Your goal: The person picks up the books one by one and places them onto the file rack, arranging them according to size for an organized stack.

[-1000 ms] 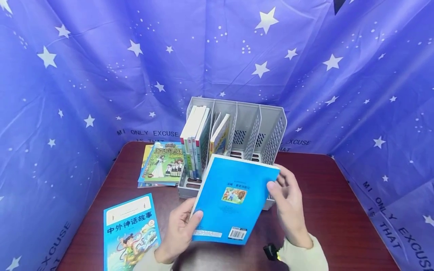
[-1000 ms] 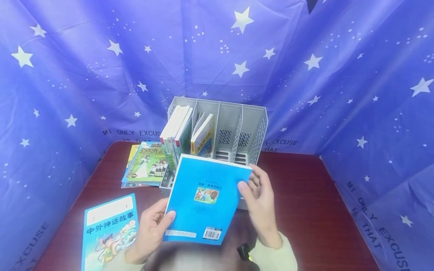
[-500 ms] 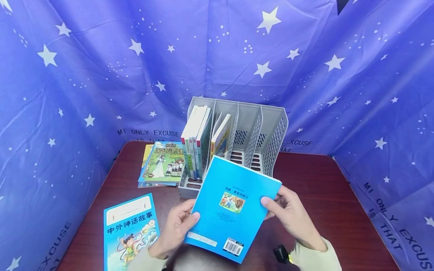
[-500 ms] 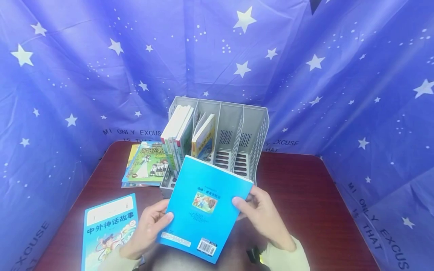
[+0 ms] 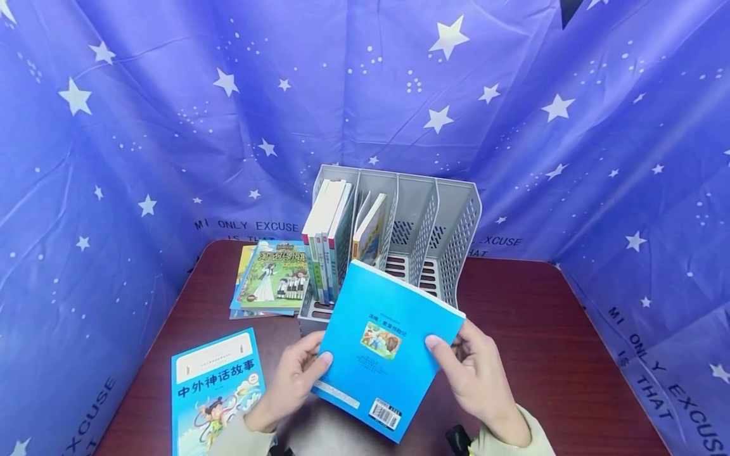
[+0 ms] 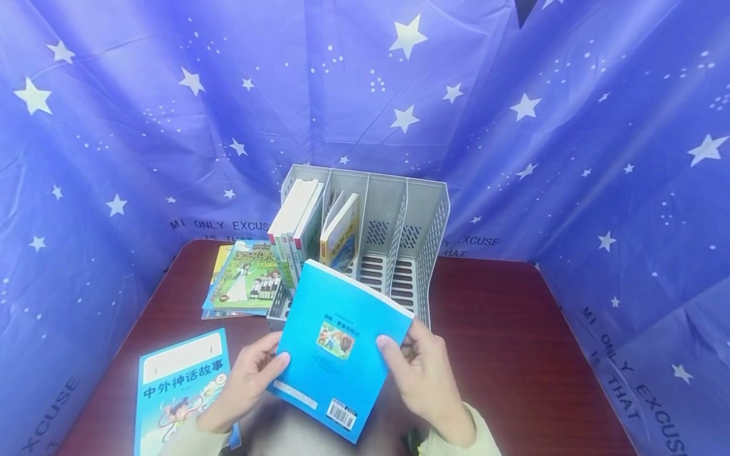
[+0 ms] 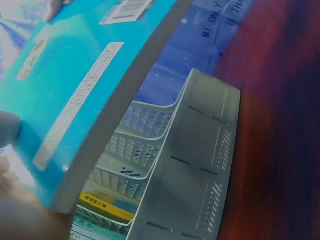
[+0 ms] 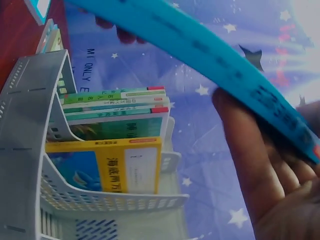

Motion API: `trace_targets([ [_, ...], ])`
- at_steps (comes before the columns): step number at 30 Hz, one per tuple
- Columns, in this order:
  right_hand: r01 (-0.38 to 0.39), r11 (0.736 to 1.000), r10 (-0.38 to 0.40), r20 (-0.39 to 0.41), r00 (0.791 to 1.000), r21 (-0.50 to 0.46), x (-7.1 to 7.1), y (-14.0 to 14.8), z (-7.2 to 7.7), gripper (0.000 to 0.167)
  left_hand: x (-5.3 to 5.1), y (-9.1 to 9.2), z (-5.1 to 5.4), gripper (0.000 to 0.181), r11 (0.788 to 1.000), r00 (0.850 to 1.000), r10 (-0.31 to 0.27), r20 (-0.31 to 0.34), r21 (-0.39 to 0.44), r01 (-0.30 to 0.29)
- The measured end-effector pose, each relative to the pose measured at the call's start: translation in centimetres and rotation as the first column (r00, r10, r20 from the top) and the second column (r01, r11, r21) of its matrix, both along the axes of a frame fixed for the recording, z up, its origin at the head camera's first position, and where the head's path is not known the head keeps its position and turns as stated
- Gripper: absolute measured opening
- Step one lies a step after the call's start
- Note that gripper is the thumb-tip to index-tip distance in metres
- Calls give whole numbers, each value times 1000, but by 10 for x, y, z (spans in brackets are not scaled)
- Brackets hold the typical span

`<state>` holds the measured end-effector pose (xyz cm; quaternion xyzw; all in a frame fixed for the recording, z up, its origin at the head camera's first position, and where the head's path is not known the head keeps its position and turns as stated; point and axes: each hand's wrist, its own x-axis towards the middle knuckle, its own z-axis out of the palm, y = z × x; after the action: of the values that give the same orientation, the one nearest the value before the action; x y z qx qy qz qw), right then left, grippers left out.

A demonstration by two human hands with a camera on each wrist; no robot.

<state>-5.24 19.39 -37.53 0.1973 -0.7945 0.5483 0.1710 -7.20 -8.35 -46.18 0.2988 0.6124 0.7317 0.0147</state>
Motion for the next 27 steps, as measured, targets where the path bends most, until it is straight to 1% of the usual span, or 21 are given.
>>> trace_targets([
  [2,28,1000,-28,-47,999,8,3,-4,2,38,-1,1,-1,36,998,999,54,4,-40,-54],
  [4,49,999,-47,-100,994,17,4,-8,4,40,-2,1,-2,38,989,993,118,5,-88,-117],
  [6,82,996,-76,-156,985,33,3,-10,6,40,-2,0,-2,39,975,984,179,0,-136,-178],
  [8,130,990,-116,-210,971,56,2,-12,9,40,-1,-3,-2,38,955,972,233,-22,-182,-233],
  [10,186,979,-161,-247,955,81,-1,-13,13,37,1,-7,-1,35,938,963,267,-37,-218,-268],
  [12,234,966,-197,-273,942,107,-5,-14,18,36,4,-13,0,31,925,957,286,-47,-248,-289],
  [14,269,954,-224,-285,932,131,-8,-15,22,32,7,-20,0,27,901,947,315,-58,-295,-317],
  [16,295,944,-243,-291,925,150,-13,-16,26,28,13,-28,1,24,870,934,351,-58,-348,-349],
  [17,307,939,-252,-295,922,157,-15,-17,28,25,16,-32,1,22,851,926,373,-54,-379,-365],
  [19,323,932,-265,-295,918,166,-19,-17,30,18,22,-40,1,20,810,905,424,-28,-437,-392],
  [21,343,923,-282,-299,912,176,-24,-16,33,14,28,-48,0,18,765,877,481,-17,-479,-429],
  [22,352,918,-291,-296,910,181,-26,-16,34,12,30,-53,-1,18,739,859,512,-9,-505,-446],
  [23,359,914,-297,-293,909,187,-29,-16,35,11,32,-58,-2,18,711,837,547,10,-535,-457],
  [24,364,911,-302,-287,909,196,-31,-16,36,11,34,-64,-3,18,688,819,573,28,-560,-462],
  [25,371,905,-308,-283,908,208,-34,-16,38,10,35,-70,-5,18,668,804,594,41,-581,-465],
  [27,376,897,-313,-265,912,233,-39,-18,40,11,37,-84,-9,20,638,774,627,85,-627,-448],
])
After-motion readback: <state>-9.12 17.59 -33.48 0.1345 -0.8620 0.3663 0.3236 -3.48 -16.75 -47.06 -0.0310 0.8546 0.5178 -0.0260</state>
